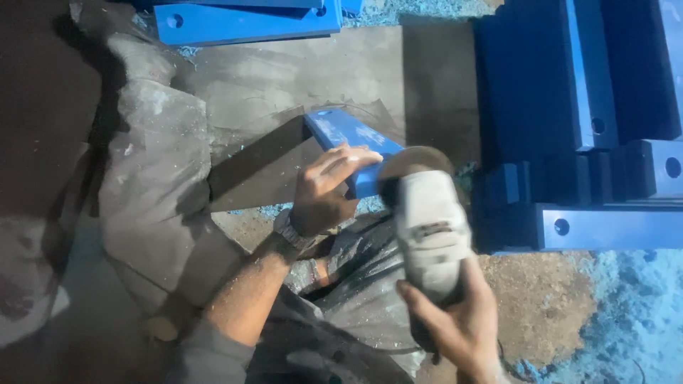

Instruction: The recorder is finishing blue plastic parts by scraping and grinding the edges to remove burrs and excess material.

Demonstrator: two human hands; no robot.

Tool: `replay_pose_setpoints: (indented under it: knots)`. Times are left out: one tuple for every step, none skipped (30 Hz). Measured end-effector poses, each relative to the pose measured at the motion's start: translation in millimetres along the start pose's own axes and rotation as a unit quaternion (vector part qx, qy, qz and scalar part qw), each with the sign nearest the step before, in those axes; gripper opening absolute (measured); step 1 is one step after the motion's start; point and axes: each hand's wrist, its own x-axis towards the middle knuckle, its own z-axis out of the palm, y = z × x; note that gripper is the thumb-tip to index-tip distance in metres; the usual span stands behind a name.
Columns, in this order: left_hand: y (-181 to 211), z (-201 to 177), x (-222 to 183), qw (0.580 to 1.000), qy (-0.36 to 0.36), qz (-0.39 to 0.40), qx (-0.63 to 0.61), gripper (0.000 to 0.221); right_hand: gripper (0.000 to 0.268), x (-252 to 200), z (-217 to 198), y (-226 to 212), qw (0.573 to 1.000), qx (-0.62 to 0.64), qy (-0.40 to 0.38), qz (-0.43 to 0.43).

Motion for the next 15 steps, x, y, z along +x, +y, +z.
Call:
replay_pose_setpoints:
  knots:
    - [-3, 3, -2, 1.000, 0.007, 0.003, 0.002, 0.031, 0.059, 1, 4, -4, 0.997, -0.046, -0.031, -0.053]
    - [-9, 4, -4, 1.000, 0.007, 0.005, 0.002, 0.031, 0.059, 0, 5, -11, 0.997, -0.046, -0.030, -0.054]
    - [-14, 5, -8, 1.000, 0.004, 0.021, 0.019, 0.029, 0.061, 0, 6, -17, 0.997, -0.054, -0.054, -0.028]
    - [-20, 5, -11, 0.999, 0.000, 0.037, 0.037, 0.027, 0.062, -1, 8, -24, 0.995, -0.063, -0.079, -0.002]
    - [-12, 1, -7, 0.999, 0.001, 0.033, 0.038, 0.027, 0.062, -1, 5, -16, 0.995, -0.064, -0.082, -0.001]
    - [-4, -4, -2, 1.000, -0.002, 0.018, -0.003, 0.034, 0.063, -2, 2, -8, 0.997, -0.039, -0.059, 0.012]
    - [3, -9, 3, 0.999, -0.003, 0.006, -0.044, 0.041, 0.064, -2, 0, -1, 0.999, -0.016, -0.035, 0.021]
    - [-1, -7, -1, 0.999, 0.001, 0.005, -0.043, 0.041, 0.064, -2, -4, 5, 0.999, -0.018, -0.037, 0.019]
    - [-5, -6, -4, 1.000, -0.011, 0.005, -0.016, 0.040, 0.062, -1, -7, 10, 0.999, -0.018, -0.001, 0.036]
    - [-9, -3, -7, 1.000, -0.024, 0.005, 0.012, 0.039, 0.060, 0, -12, 16, 0.998, -0.019, 0.034, 0.053]
    - [-6, -4, -6, 1.000, -0.024, 0.006, 0.012, 0.039, 0.060, -1, -13, 14, 0.998, -0.019, 0.035, 0.053]
    - [-3, -3, -5, 1.000, -0.016, 0.001, 0.007, 0.040, 0.061, 0, -15, 12, 0.998, -0.016, 0.037, 0.050]
    - [0, -3, -5, 1.000, -0.007, -0.005, 0.003, 0.041, 0.062, 0, -17, 10, 0.998, -0.014, 0.037, 0.047]
    - [0, -2, -4, 1.000, -0.008, -0.007, 0.004, 0.041, 0.062, 0, -16, 12, 0.998, -0.014, 0.036, 0.048]
    - [0, -2, -4, 1.000, -0.010, -0.009, 0.001, 0.040, 0.064, -1, -14, 14, 0.999, -0.027, 0.018, 0.037]
